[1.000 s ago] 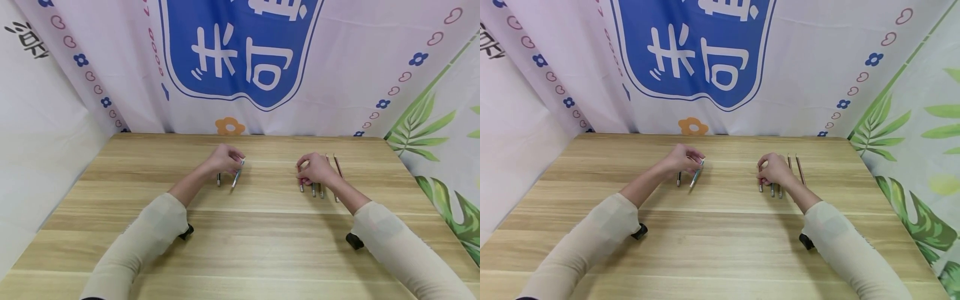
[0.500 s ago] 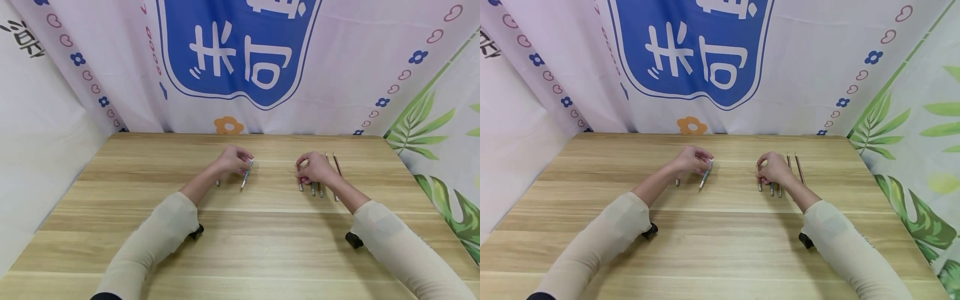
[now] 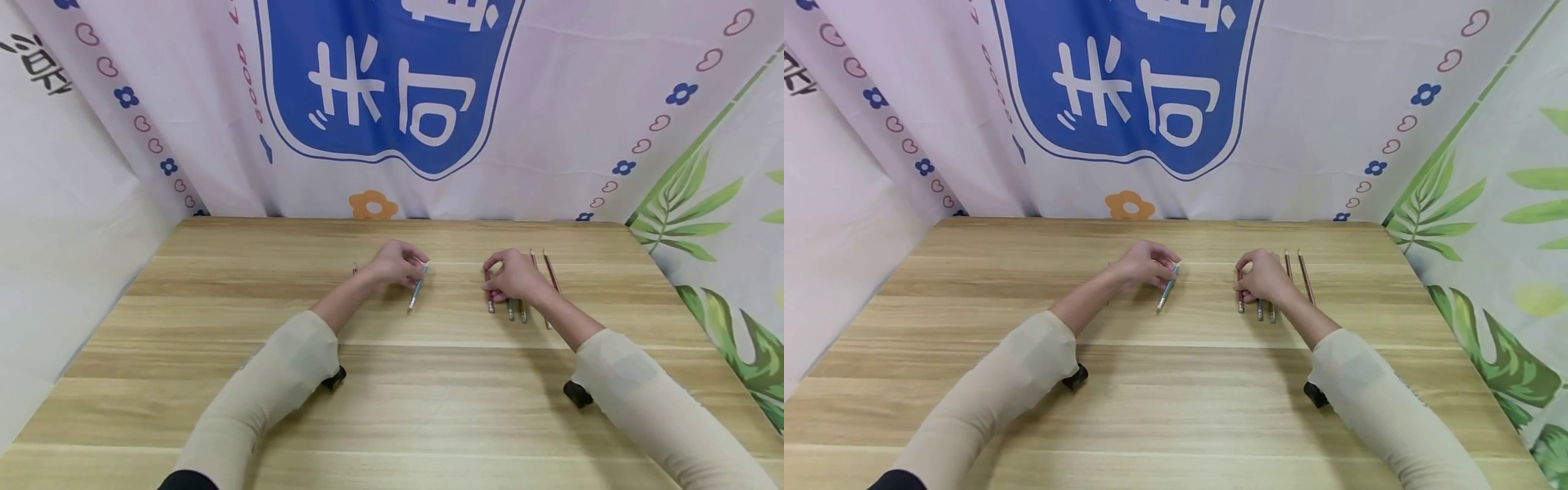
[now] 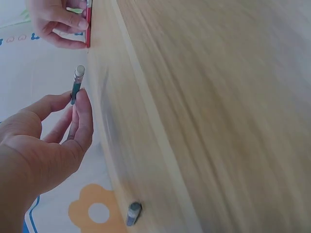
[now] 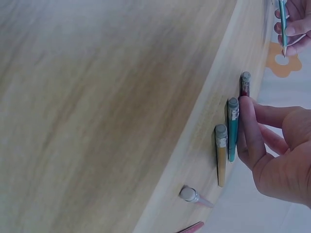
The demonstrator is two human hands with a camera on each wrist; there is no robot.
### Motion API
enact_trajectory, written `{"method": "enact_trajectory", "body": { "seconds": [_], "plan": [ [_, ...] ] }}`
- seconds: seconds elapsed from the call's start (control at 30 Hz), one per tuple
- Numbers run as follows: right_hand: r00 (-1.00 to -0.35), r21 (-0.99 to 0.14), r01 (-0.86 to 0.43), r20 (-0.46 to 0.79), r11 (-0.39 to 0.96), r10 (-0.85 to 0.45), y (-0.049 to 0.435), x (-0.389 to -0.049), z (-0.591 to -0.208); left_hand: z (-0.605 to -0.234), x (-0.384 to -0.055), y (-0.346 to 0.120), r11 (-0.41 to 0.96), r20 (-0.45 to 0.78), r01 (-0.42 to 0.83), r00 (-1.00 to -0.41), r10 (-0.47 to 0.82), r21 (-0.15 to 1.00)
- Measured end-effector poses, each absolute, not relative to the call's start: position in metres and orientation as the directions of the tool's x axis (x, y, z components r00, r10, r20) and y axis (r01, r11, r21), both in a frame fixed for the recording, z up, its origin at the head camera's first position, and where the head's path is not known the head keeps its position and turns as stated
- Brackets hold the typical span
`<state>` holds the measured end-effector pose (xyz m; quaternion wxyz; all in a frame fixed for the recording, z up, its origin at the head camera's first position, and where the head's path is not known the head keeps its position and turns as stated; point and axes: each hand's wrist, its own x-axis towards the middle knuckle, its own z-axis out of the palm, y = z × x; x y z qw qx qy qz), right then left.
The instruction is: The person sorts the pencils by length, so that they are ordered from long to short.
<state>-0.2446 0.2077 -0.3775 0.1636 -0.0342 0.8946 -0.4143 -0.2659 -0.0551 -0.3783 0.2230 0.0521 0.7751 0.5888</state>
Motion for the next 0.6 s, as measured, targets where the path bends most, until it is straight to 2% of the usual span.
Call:
{"method": "enact_trajectory", "body": {
  "seconds": [0.6],
  "plan": [
    [-0.945, -0.733, 0.057, -0.259, 0.677, -0.201, 0.207, -0.245, -0.379, -0.388, -0.271, -0.02, 0.259, -0.271, -0.19, -0.905, 0.328, 0.947]
  ]
}}
